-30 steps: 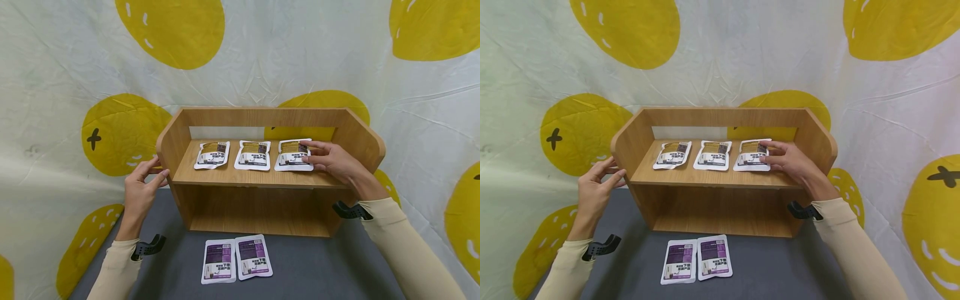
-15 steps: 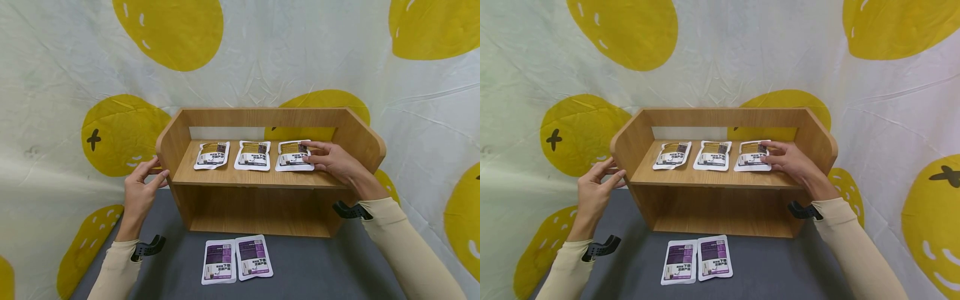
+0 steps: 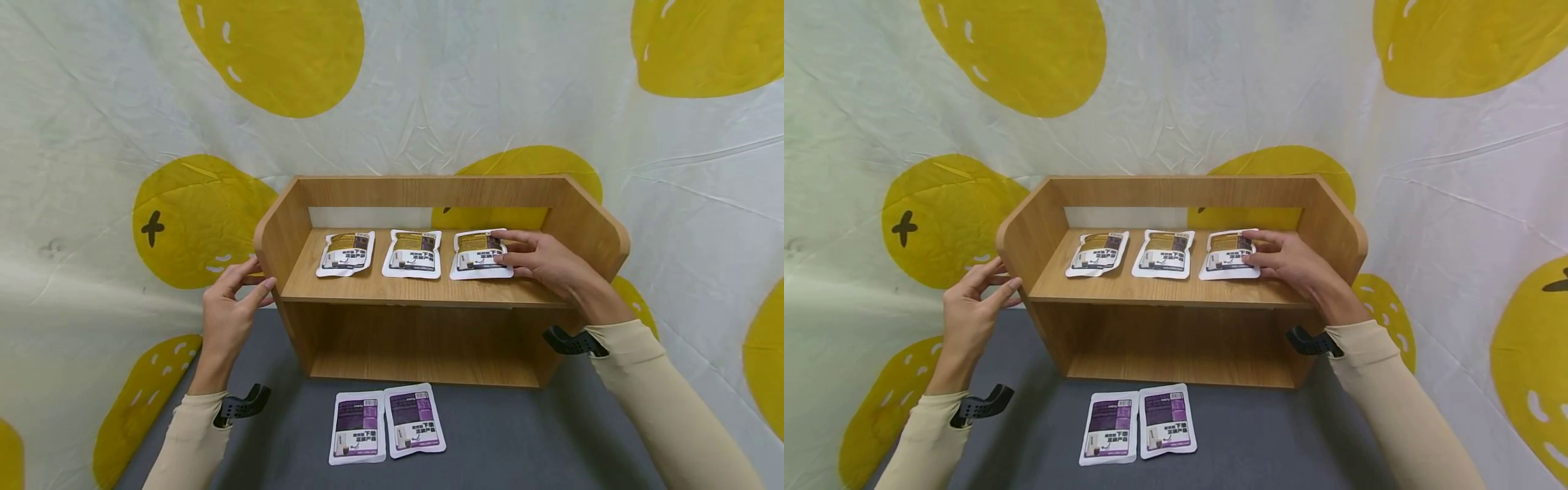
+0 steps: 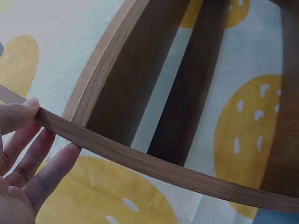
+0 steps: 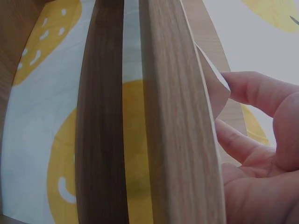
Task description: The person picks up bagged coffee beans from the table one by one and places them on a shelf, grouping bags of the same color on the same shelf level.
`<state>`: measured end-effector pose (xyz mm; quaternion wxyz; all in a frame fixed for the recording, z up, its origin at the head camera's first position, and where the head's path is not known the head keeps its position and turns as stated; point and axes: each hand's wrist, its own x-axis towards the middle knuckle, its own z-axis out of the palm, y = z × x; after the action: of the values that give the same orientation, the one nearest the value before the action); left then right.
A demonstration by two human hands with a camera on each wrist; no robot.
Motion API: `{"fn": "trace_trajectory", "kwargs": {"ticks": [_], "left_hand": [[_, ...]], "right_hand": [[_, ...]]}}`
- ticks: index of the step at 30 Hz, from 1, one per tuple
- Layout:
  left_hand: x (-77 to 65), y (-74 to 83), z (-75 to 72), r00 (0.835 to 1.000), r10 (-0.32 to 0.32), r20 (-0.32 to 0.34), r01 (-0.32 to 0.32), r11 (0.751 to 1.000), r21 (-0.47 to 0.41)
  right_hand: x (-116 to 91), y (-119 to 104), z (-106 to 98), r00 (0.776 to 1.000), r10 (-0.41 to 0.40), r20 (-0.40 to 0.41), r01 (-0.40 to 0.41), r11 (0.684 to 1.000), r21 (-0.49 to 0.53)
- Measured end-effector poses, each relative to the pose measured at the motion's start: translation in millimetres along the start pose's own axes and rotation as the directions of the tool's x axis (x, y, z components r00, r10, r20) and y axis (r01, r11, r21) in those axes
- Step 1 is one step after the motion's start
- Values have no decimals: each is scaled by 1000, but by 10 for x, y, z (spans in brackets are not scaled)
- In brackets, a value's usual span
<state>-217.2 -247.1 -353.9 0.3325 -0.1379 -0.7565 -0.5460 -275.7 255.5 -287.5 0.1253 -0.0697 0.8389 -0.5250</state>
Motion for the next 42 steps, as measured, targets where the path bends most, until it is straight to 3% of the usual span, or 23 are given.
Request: {"fn": "trace_trajectory", "kwargs": {"ticks": [17, 27, 30, 34, 42], "left_hand": [[4, -5, -3, 1000, -2, 4, 2, 1000, 0], [5, -9, -6, 1000, 2, 6, -2, 1000, -6], [4, -10, -7, 1000, 5, 5, -5, 1000, -2], [0, -5, -6, 1000, 4, 5, -4, 1000, 2], [-1, 4, -5, 1000, -8, 7, 8, 1000, 14]], "right_hand": [[-1, 1, -12, 1000, -12, -1, 12, 999, -41], [-59, -26, -57, 999, -44, -21, 38, 975, -220], [-98, -47, -57, 997, -60, -44, 47, 967, -251], [-168, -74, -41, 993, -79, -88, 58, 975, -216], [-306, -70, -3, 972, -152, -181, 102, 960, -259]]}}
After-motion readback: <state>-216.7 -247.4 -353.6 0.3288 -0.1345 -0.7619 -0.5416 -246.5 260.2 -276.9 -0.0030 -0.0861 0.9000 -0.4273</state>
